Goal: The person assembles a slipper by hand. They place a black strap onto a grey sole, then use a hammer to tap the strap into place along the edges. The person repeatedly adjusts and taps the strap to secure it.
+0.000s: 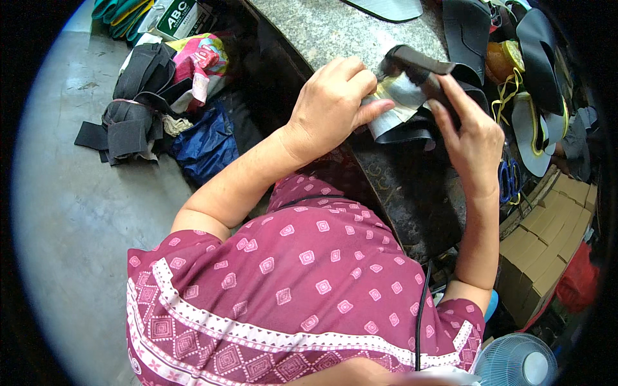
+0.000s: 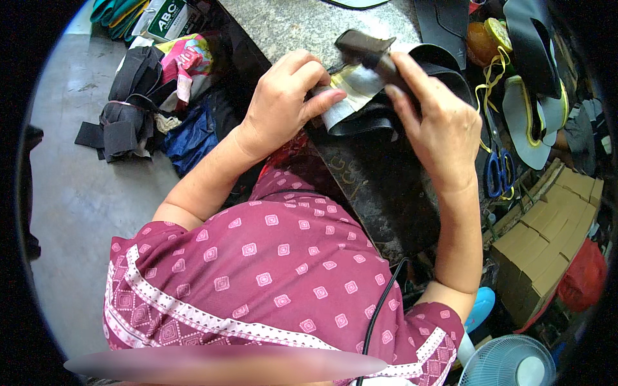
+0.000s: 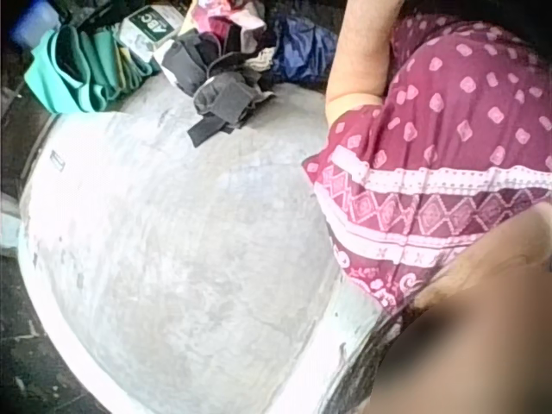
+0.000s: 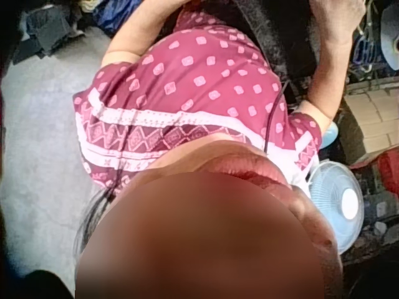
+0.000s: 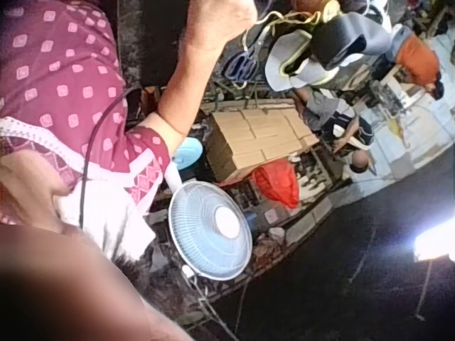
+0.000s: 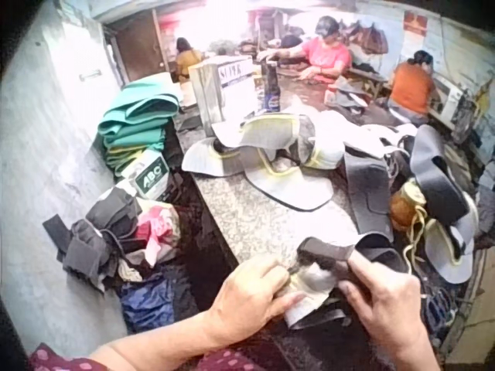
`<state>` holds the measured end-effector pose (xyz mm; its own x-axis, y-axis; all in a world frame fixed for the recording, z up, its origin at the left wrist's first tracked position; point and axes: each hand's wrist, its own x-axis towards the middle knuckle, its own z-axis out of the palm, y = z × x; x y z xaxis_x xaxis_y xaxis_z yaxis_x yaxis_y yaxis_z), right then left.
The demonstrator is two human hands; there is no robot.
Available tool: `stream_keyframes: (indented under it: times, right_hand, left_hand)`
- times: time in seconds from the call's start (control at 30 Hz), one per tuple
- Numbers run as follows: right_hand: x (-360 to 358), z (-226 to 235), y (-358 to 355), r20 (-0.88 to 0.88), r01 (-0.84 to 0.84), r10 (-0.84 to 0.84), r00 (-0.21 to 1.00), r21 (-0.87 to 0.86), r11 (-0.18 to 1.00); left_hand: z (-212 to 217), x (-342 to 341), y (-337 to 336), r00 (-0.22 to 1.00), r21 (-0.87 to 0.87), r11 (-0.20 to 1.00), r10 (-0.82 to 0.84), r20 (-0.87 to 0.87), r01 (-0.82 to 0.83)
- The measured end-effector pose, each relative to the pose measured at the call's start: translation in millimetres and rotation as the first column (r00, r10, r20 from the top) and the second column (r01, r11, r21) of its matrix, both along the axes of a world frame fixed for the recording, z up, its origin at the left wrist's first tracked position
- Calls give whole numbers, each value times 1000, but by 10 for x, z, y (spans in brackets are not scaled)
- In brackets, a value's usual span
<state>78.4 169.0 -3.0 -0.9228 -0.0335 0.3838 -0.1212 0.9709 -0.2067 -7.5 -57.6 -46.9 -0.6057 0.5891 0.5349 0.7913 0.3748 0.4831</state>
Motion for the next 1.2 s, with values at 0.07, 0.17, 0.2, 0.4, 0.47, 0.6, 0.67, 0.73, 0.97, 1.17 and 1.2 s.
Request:
stream_keyframes:
  times: [0.07, 0.17, 0.2, 0.4, 0.47, 0.6, 0.67, 0.73, 0.97, 1.17, 1.2]
  right_hand:
    - [-77, 53, 77, -17, 98, -97, 995, 98, 990]
    - [-73, 200, 107, -64, 155, -150, 987, 96, 983]
    - [-40, 226, 75, -71, 140, -143, 987, -42, 989]
    - [56, 89, -143, 50, 34, -33, 998, -28, 999]
    - [8, 58, -108, -7, 58, -58, 998, 10, 998]
    - [-29, 131, -58, -47, 78, -78, 996, -4, 997]
    - [13, 180, -105, -149, 22, -44, 988, -145, 989]
    - [25, 182, -181, -66, -7, -6, 998, -202, 979]
    - [-258, 7, 75, -104, 177, -166, 981, 108, 978]
    - [359, -9, 586, -108, 210, -341, 934, -605, 768]
    - [528, -5, 655, -114, 280, -407, 906, -560, 780]
  left_hand:
    - [0, -14, -6, 1000, 20, 1000, -8, 7, 8]
    - [-1, -33, -11, 999, 28, 999, -17, 38, 16]
    - [-1, -34, -10, 998, 34, 999, -16, 55, 14]
    - [14, -12, -7, 999, 47, 998, 47, 24, -48]
    - [23, -6, -12, 998, 45, 997, 57, 9, -57]
    - [41, -6, -33, 999, 30, 998, 48, 7, -48]
    - [47, -8, -41, 999, 30, 999, 45, 16, -46]
    - [54, -10, -40, 998, 29, 999, 42, 36, -43]
    - [58, -51, -8, 997, 23, 1000, 18, 69, -19]
    - [105, -258, -121, 915, 88, 995, -75, 396, 43]
    - [132, -348, -120, 893, 106, 992, -103, 439, 63]
